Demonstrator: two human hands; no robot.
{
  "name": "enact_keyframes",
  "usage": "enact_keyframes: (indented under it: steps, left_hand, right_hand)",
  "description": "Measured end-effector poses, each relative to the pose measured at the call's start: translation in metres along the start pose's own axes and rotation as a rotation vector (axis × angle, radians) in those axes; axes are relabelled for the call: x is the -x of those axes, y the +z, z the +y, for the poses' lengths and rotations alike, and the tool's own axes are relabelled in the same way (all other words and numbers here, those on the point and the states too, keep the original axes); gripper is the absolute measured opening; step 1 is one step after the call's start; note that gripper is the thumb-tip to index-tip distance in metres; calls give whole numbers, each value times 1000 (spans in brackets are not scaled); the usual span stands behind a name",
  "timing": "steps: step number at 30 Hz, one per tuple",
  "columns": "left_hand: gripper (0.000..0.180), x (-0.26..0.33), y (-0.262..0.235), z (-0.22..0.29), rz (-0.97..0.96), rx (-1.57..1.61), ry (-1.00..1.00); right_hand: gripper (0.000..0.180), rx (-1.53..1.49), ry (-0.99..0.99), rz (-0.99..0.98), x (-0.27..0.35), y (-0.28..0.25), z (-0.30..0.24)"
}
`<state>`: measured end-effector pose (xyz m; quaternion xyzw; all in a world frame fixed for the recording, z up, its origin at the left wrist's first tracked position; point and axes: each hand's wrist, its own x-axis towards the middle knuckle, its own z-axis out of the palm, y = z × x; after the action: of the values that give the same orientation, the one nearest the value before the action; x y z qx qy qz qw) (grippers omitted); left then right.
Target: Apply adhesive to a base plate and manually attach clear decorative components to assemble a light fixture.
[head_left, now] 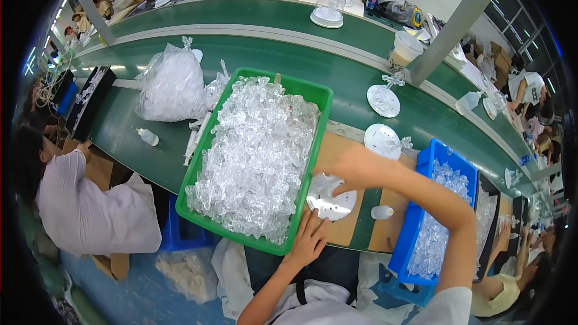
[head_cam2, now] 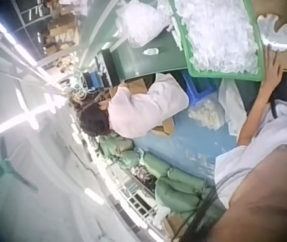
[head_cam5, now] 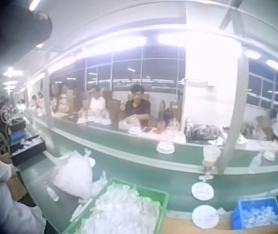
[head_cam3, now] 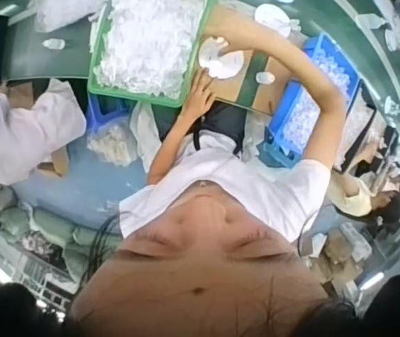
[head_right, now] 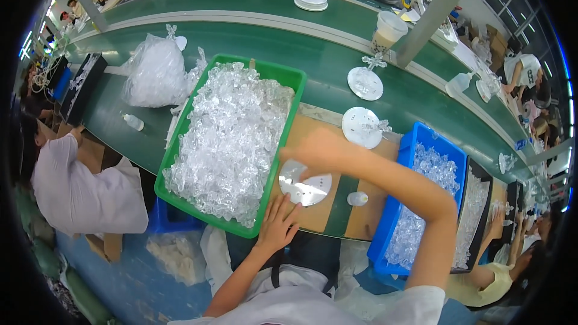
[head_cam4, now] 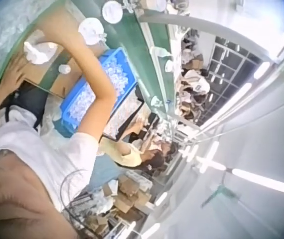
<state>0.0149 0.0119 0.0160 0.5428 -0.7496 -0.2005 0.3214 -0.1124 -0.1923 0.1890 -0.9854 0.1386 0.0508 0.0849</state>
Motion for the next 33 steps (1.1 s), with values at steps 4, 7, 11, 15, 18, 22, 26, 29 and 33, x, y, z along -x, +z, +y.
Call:
enact_keyframes:
  steps: [4,7,11,15,18,22,26,29,33]
  left_hand:
    - [53,0,2,9,-62,-78,-12]
    - [54,0,13,21,-59,-150,-28]
    - [51,7,7,32,-53,-260,-51]
    - [49,10,3,34,-70,-335,-2]
    - [46,12,4,29,-13,-181,-7]
    - [45,10,-7,18,77,39,-77]
    - [44,16,0,9,18,-87,-8]
    - [39,12,11,28,14,-87,-2]
    - [35,12,14,24,15,-57,-9]
  right_hand:
    - [20,-55,217,245,-61,3,51]
    - [22,93,312,69,-96,35,67]
    - [27,397,437,-311,-128,35,44]
    - [32,395,375,-312,-124,36,50]
    - [33,74,399,181,-77,15,56]
    - [26,-777,708,789,6,-15,-19]
    - [28,-1493,879,1007,65,53,-112]
    - [26,-1589,1141,1088,69,130,-138]
    - [22,-1514,1112,1191,45,160,-146]
